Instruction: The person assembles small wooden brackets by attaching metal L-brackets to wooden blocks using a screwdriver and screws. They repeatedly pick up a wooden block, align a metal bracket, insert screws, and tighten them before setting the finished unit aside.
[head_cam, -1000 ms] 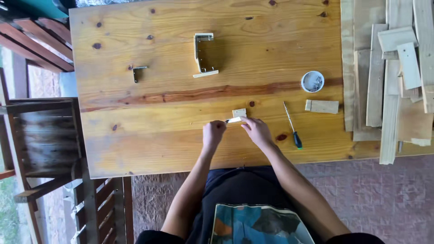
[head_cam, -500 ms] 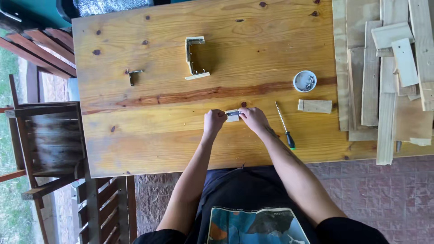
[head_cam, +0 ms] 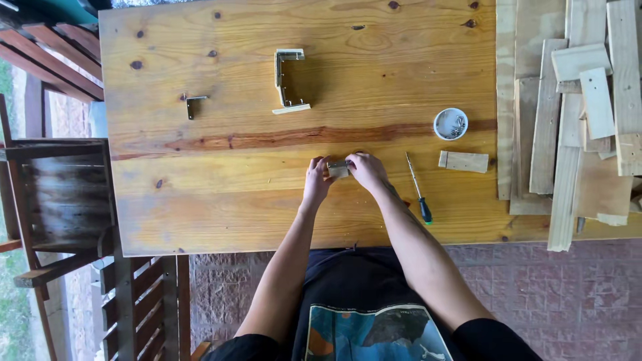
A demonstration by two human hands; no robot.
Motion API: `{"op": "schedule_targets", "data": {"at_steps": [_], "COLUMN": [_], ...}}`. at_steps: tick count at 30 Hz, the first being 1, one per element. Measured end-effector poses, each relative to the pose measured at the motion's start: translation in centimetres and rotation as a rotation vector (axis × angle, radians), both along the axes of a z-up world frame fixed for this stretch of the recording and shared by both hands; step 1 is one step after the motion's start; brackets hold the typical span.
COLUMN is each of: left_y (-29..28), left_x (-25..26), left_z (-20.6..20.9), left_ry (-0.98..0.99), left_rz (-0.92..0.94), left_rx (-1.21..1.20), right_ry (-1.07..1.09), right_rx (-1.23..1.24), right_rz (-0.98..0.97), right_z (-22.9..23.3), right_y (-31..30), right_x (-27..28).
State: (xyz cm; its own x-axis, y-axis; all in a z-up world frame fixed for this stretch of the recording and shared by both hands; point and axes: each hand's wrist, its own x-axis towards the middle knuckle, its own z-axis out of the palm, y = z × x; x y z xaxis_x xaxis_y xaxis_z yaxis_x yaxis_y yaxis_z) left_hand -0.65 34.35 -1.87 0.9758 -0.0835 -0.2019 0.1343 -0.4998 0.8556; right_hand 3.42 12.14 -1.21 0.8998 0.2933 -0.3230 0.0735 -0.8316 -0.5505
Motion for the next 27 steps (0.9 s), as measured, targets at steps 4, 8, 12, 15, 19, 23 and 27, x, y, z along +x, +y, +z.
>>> {"op": "schedule_targets", "data": {"at_steps": [4, 8, 12, 15, 19, 23, 27], "left_y": [0.2, 0.3, 0.8, 1.2, 1.3, 1.1, 1.1], "left_x": [0.2, 0.5, 0.9, 1.0, 0.8, 1.2, 0.6], "left_z": [-1.1, -0.8, -1.6, -2.3, -2.9, -1.9, -3.2], "left_ry": [-0.006, -0.019, -0.049, -0.076, -0.082, -0.071, -0.067], "left_rz": [0.006, -0.043, -0.11, -0.148, -0.144, -0.143, -0.133], "left_rx": [0.052, 0.065, 0.088, 0.076, 0.074, 0.071, 0.072], "right_ry": [-0.006, -0.052, -0.058, -0.02, -0.008, -0.028, -0.06], "right_rx": [0.012, 0.026, 0.032, 0.039, 0.048, 0.047, 0.058], "right_rz": [-0.047, -0.068, -0.072, -0.137, -0.187, -0.212, -0.213], "right_z": [0.9, 1.1, -1.2, -1.9, -3.2, -3.2, -4.7], "right_y": [1.2, 1.9, 1.3, 1.4, 0.9, 1.2, 0.9], "right_x": [-0.2, -0.1, -0.3, -0.6, -0.9, -0.8, -1.1]}}
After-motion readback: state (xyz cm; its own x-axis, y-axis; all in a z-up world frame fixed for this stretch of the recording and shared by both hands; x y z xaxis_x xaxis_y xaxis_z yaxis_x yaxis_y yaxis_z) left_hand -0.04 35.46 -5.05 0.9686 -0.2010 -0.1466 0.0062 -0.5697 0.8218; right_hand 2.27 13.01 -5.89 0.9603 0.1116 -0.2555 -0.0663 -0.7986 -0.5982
